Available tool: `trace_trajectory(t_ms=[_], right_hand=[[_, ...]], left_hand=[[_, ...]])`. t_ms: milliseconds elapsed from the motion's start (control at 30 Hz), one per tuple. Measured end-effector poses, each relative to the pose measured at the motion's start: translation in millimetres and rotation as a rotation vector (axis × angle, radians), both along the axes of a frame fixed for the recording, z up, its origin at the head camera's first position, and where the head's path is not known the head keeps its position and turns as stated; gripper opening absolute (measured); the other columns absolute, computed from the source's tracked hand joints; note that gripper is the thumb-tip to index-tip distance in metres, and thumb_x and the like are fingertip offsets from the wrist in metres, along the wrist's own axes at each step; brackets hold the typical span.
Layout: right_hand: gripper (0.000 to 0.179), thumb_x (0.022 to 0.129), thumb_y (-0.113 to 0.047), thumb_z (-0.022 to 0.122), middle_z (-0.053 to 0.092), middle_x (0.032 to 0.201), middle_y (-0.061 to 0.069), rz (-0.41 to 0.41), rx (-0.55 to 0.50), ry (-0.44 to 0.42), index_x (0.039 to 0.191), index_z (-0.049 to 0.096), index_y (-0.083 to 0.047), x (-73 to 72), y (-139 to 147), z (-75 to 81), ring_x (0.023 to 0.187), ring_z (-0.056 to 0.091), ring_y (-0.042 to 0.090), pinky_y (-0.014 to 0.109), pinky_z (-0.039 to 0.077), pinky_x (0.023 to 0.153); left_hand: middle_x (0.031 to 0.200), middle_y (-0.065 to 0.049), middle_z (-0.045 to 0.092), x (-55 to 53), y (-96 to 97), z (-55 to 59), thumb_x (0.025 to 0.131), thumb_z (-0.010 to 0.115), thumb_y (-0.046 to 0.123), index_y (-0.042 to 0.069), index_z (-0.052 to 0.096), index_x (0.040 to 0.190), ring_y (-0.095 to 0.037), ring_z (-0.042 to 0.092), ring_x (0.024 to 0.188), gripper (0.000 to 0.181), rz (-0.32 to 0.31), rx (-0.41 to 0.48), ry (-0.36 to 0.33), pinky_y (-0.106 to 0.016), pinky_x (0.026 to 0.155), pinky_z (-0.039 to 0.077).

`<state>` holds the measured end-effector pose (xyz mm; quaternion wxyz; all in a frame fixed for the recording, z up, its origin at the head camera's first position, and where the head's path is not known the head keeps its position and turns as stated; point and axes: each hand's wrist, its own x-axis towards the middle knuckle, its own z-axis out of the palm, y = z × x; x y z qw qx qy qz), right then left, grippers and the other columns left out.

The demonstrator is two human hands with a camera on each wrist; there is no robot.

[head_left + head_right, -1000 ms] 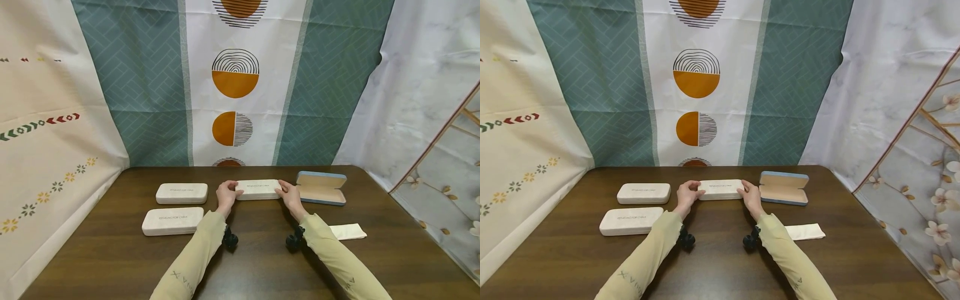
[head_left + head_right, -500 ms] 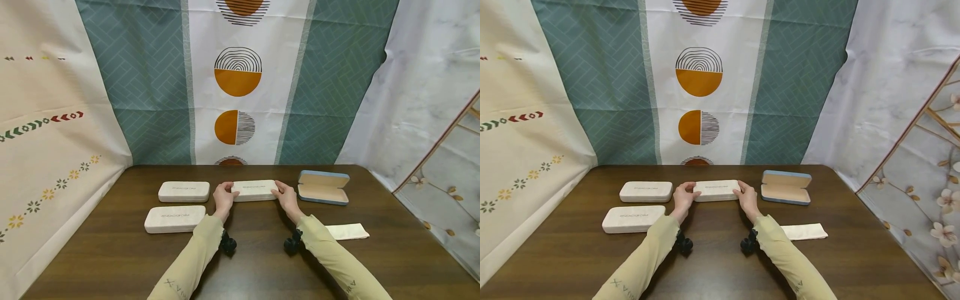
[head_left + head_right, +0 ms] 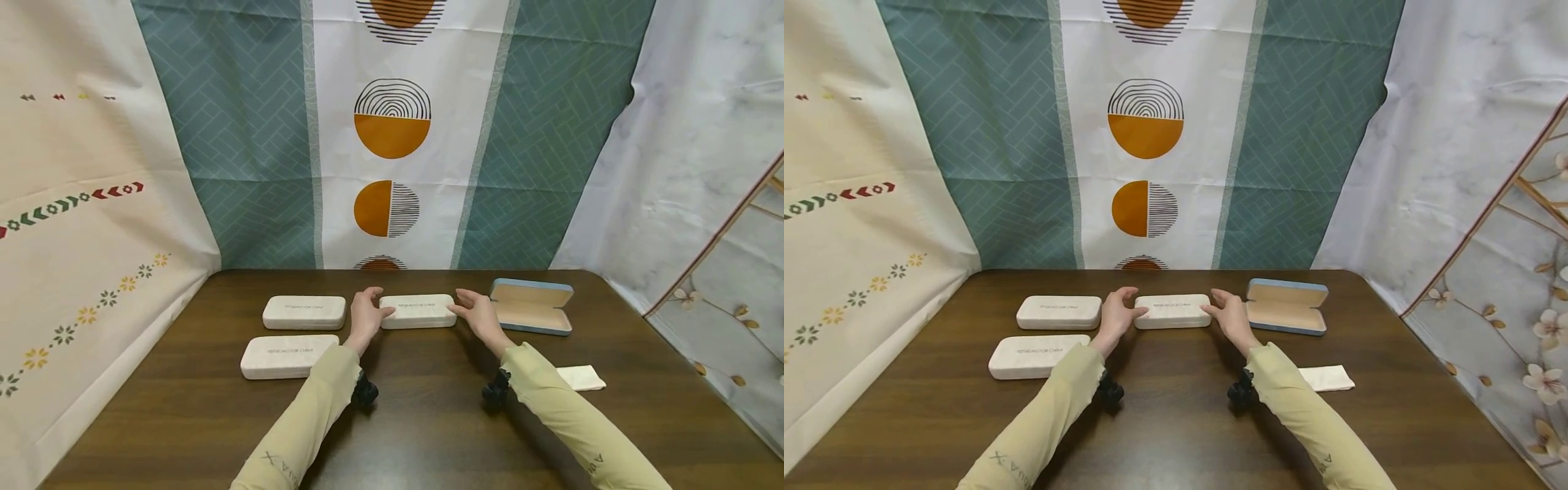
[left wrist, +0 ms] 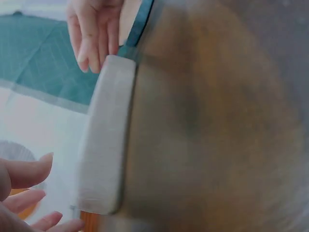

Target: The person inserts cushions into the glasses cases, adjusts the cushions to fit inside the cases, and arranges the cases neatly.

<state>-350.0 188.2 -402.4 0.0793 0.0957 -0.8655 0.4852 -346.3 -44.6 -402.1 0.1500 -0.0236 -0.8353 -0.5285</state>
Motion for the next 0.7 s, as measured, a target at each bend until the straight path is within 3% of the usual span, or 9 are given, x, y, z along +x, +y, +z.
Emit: trace_trajectory(t_ms=[133, 367, 533, 700], right_hand=[[0.052, 0.082, -0.015, 0.068, 0.052, 0.119, 0.023, 0.037, 0.044, 0.062, 0.126, 0.048, 0.005, 5.2, 24, 22.6, 0.106, 0.051, 0.032, 0.041, 0.044, 0.083], [0.041, 0.083, -0.008, 0.066, 0.056, 0.106, 0.027, 0.170, -0.045, 0.082, 0.119, 0.052, 0.007, 15.8, 84, 50.6, 0.088, 0.060, 0.028, 0.042, 0.048, 0.073], [0.036, 0.083, -0.002, 0.064, 0.059, 0.099, 0.025, 0.284, -0.015, 0.083, 0.113, 0.052, 0.014, 23.5, 140, 57.4, 0.082, 0.062, 0.021, 0.041, 0.050, 0.068], [0.029, 0.082, 0.001, 0.063, 0.063, 0.094, 0.018, 0.384, 0.065, 0.040, 0.107, 0.055, 0.013, 32.6, 188, 57.1, 0.080, 0.062, 0.024, 0.042, 0.050, 0.066]], left_hand=[[0.105, -0.020, 0.053, 3.1, 5.5, 22.4, 0.072, 0.075, 0.002, -0.003, 0.060, 0.110, -0.035, 0.049, 0.098, 0.041, -0.072, -0.014, 0.089, -0.041, 0.080, 0.042], [0.104, -0.013, 0.058, 15.9, 38.1, 49.0, 0.074, 0.075, 0.008, 0.002, 0.063, 0.109, -0.028, 0.057, 0.094, 0.037, -0.298, 0.003, 0.124, -0.032, 0.074, 0.047], [0.095, -0.007, 0.062, 32.1, 73.6, 52.6, 0.073, 0.076, 0.008, 0.004, 0.066, 0.100, -0.019, 0.060, 0.083, 0.028, -0.516, 0.057, 0.105, -0.025, 0.065, 0.048], [0.085, 0.002, 0.062, 44.0, 108.1, 45.1, 0.073, 0.076, 0.007, 0.002, 0.067, 0.097, -0.011, 0.060, 0.074, 0.026, -0.697, 0.084, 0.033, -0.023, 0.060, 0.048]])
